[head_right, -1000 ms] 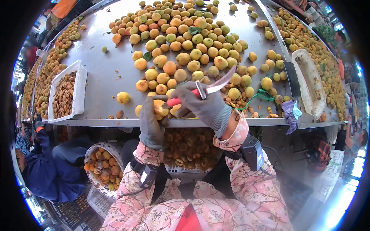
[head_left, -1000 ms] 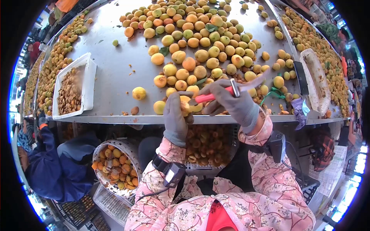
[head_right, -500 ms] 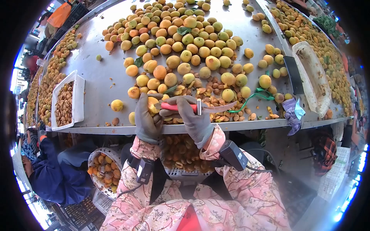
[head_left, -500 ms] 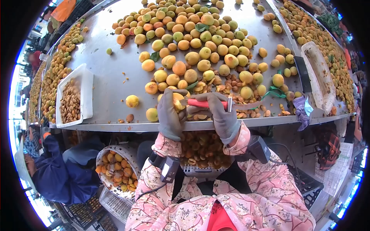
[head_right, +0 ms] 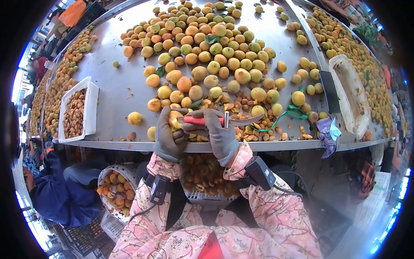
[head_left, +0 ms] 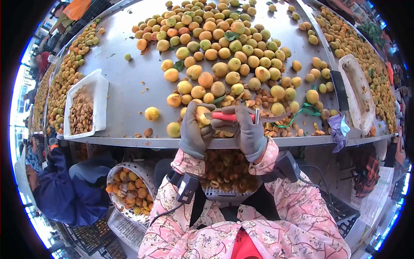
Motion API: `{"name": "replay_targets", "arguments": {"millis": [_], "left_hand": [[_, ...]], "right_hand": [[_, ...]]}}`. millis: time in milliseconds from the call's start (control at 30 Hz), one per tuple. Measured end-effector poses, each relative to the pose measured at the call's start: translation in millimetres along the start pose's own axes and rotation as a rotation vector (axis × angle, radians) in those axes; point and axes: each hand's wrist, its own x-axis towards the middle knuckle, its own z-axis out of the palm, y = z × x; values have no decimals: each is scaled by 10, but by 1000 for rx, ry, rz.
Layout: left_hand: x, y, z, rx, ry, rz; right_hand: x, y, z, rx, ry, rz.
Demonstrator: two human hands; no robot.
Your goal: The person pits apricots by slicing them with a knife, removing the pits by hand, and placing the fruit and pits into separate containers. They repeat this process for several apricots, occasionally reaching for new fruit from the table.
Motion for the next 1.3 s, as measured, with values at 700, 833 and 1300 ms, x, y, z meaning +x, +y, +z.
{"name": "replay_targets", "arguments": {"millis": [700, 833, 1300], "left_hand": [[-110, -91, 300, 47, 112, 88], [-50, -87, 282, -42, 115, 8], [-26, -204, 253, 286, 205, 300]], "right_hand": [[-20, -44, 22, 198, -21, -15], [-7, -16, 32, 304, -9, -17], [47, -341, -137, -18, -37, -181]]}}
